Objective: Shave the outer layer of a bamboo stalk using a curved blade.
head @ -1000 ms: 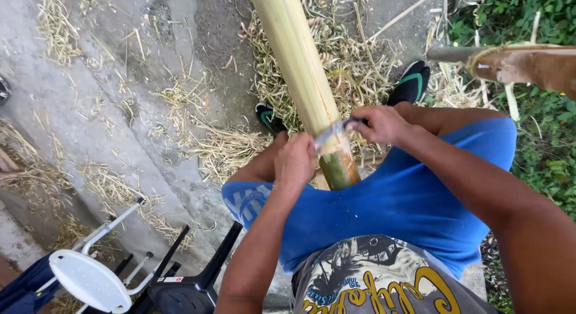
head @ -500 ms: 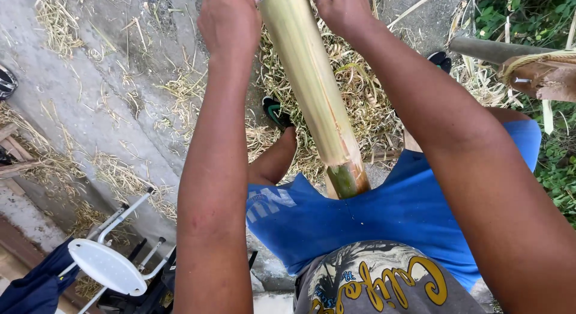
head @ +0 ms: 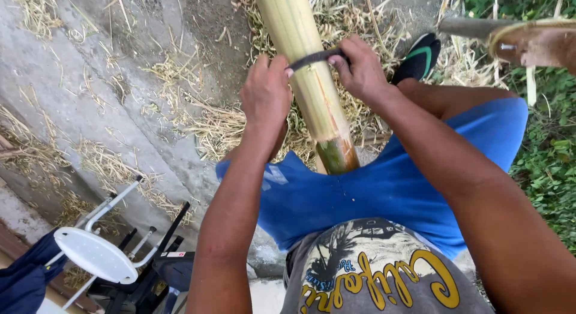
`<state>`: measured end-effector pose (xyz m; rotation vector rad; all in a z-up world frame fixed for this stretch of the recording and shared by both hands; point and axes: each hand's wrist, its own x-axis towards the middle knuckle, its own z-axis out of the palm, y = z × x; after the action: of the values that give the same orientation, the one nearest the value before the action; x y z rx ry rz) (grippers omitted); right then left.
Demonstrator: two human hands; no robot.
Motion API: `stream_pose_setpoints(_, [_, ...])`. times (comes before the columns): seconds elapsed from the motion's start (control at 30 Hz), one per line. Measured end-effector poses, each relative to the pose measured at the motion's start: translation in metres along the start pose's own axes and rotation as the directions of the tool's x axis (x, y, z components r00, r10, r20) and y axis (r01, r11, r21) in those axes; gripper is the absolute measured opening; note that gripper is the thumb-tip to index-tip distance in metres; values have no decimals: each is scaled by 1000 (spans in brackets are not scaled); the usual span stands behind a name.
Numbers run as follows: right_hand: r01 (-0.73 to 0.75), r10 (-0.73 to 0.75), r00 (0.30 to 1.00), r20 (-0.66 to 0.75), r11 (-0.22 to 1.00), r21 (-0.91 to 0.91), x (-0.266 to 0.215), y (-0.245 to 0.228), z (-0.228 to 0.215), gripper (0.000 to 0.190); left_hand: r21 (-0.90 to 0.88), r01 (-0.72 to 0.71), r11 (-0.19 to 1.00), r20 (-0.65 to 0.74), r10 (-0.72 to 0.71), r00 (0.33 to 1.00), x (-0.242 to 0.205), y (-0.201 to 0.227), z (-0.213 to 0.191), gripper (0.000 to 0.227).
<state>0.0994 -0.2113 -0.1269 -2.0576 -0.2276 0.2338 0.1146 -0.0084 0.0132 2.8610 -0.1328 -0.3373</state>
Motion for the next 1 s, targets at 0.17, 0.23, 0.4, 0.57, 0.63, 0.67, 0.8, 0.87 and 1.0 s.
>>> stream_pose_setpoints(0.17, [30,-31,999,38,999,23,-88,3,-1,30,-84,9,996,127,2,992,-78,14,27,7])
stream_pose_setpoints(0.23, [-54,48,994,98,996,64,-125,-2,-7,28,-102,12,995,166,5,986,-113,26,33,6])
stream_pose_setpoints(0.4, [-28,12,964,264,998,57,-153,-5,-21,27,-128,180,975,337,-128,933,-146,33,37,12])
stream_pose_setpoints(0.57, [-220,172,922,346,970,105,-93,2,-21,30,-160,63,985,139,-41,989,-99,19,37,12])
stream_pose_setpoints(0.63, [-302,250,904,347,948,102,-55,5,-21,31,-101,5,995,102,5,995,-57,12,33,9])
stream_pose_setpoints(0.67, [-206,177,954,243,973,101,-35,10,-16,31,-84,0,996,80,6,997,-36,10,27,15])
stream_pose_setpoints(0.8, [-36,34,999,16,993,110,43,18,0,35,25,33,999,-72,-31,997,46,-16,39,15])
stream_pose_setpoints(0.87, [-64,66,998,-12,990,123,75,8,0,33,53,-6,999,-179,15,984,82,-33,48,14])
stream_pose_setpoints(1.0, [186,-161,960,-230,979,87,114,20,10,26,-25,-75,997,-352,61,934,119,-30,21,18])
